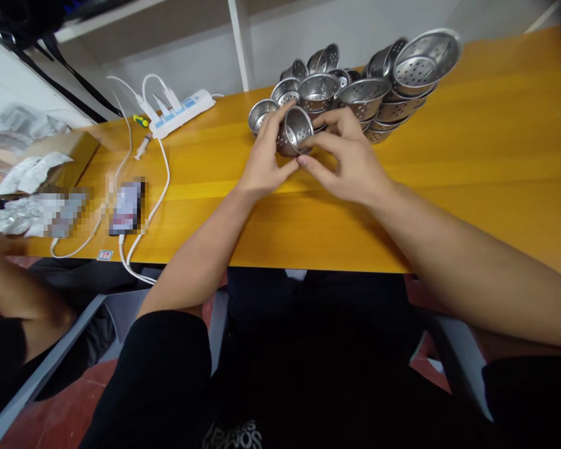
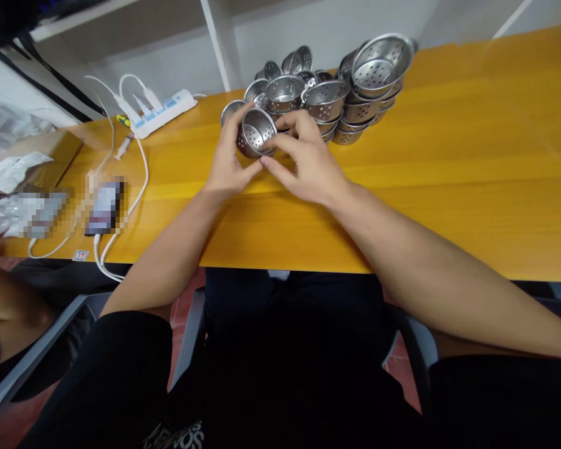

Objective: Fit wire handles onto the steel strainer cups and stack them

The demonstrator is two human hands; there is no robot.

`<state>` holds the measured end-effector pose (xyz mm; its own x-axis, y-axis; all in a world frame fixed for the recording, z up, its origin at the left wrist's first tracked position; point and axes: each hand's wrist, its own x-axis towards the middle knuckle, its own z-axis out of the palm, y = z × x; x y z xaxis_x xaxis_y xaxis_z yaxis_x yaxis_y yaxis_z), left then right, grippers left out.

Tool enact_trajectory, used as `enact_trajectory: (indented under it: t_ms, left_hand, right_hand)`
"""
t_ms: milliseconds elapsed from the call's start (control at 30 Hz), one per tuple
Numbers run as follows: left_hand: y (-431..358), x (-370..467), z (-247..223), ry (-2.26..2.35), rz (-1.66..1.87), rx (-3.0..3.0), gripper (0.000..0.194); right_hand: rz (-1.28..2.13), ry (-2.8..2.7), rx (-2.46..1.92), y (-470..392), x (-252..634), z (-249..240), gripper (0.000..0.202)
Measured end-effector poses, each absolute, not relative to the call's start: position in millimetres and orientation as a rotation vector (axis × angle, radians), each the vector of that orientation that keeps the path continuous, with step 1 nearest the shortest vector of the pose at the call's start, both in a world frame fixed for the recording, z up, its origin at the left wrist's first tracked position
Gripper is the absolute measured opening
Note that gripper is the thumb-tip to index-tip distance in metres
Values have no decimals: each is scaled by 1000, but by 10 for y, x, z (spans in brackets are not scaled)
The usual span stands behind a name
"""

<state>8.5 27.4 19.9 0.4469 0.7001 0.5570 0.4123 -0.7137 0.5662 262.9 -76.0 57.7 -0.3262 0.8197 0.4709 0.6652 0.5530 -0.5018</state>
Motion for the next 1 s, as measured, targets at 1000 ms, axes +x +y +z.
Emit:
enact_trajectory:
  t_ms: [1000]
  left_hand:
    - [267, 87, 202, 878, 981, 2331, 82]
  right_hand:
    - [532, -2030, -1062, -572, 2696, 372, 85]
